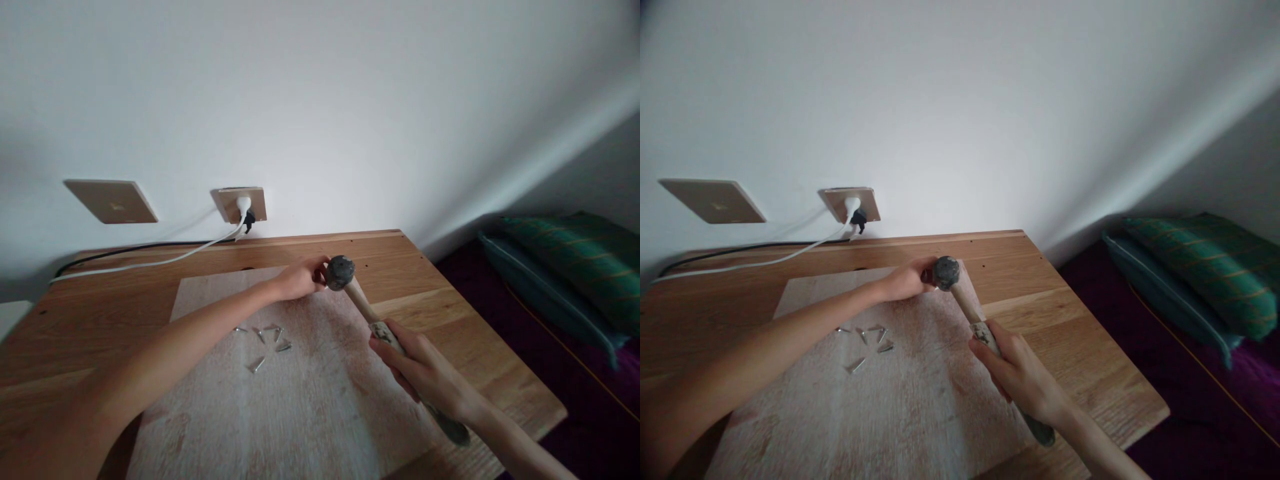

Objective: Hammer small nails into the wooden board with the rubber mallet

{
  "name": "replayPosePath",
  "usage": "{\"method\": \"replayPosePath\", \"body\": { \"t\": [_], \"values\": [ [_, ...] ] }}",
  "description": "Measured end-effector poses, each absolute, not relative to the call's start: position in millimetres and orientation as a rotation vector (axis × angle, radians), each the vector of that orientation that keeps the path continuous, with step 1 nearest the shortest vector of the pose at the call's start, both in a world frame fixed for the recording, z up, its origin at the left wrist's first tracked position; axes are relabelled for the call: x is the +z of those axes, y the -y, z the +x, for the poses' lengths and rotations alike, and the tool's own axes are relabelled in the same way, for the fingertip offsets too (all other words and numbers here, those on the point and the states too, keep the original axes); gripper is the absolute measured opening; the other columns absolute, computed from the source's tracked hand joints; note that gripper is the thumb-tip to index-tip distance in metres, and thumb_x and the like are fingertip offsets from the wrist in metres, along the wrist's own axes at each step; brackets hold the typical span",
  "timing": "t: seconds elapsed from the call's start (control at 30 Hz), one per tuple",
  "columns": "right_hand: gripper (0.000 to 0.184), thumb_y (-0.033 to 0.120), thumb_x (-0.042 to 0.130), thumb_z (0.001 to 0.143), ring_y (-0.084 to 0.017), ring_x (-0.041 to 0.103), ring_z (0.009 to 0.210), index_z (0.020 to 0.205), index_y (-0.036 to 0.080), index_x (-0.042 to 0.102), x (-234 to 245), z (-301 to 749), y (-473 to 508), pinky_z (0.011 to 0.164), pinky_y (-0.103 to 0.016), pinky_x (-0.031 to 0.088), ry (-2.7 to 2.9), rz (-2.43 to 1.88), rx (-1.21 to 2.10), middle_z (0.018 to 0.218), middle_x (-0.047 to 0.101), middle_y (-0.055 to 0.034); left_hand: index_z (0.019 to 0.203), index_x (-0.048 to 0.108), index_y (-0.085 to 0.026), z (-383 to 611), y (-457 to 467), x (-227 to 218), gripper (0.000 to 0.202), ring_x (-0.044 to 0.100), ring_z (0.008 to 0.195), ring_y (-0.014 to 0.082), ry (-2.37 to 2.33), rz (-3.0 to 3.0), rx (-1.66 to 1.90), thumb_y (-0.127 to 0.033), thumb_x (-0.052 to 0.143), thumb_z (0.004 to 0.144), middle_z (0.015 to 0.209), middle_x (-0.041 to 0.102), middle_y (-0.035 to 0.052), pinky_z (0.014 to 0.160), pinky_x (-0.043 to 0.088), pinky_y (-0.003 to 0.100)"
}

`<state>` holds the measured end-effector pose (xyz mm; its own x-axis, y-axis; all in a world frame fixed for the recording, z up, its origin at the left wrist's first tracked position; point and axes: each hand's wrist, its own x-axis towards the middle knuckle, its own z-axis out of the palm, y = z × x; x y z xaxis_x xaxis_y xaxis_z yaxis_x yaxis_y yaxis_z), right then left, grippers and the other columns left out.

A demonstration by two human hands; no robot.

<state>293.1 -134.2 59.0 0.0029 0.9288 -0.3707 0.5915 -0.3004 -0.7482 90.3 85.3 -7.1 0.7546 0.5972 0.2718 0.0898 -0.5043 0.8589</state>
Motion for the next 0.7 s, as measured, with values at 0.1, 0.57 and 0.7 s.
{"method": "replayPosePath", "body": {
  "t": [0.1, 0.57, 0.7],
  "values": [
    [0.039, 0.060, 0.047, 0.100, -0.009, 0.042, 0.038, 0.085, 0.025, 0.047, 58.5, 293.3, 133.5, 0.040, -0.020, 0.033, 1.569, -1.912, 1.205, 0.047, 0.047, 0.0094, 0.102, 0.065, -0.019, 90.0, -85.3, -7.1, 0.038, 0.064, 0.077, 0.0165, -0.531, 2.052, 0.699, -0.001, 0.064, 0.068, 0.084, 0.068, -0.0005, 0.072, 0.050, 0.030],
    [0.039, 0.061, 0.048, 0.100, -0.008, 0.041, 0.037, 0.087, 0.024, 0.048, 57.5, 295.1, 136.6, 0.039, -0.020, 0.032, 1.533, -1.901, 1.227, 0.047, 0.045, 0.0103, 0.111, 0.066, -0.021, 89.6, -85.7, -11.1, 0.045, 0.065, 0.078, 0.0153, -0.525, 2.048, 0.699, -0.001, 0.062, 0.070, 0.088, 0.072, -0.0003, 0.073, 0.051, 0.029],
    [0.039, 0.061, 0.049, 0.100, -0.008, 0.041, 0.037, 0.089, 0.024, 0.049, 54.1, 295.9, 137.7, 0.038, -0.019, 0.031, 1.527, -1.904, 1.226, 0.047, 0.045, 0.0103, 0.108, 0.065, -0.020, 90.5, -85.6, -13.6, 0.042, 0.065, 0.076, 0.0147, -0.518, 2.023, 0.700, -0.001, 0.063, 0.070, 0.084, 0.070, -0.0015, 0.073, 0.051, 0.029]
  ]
}}
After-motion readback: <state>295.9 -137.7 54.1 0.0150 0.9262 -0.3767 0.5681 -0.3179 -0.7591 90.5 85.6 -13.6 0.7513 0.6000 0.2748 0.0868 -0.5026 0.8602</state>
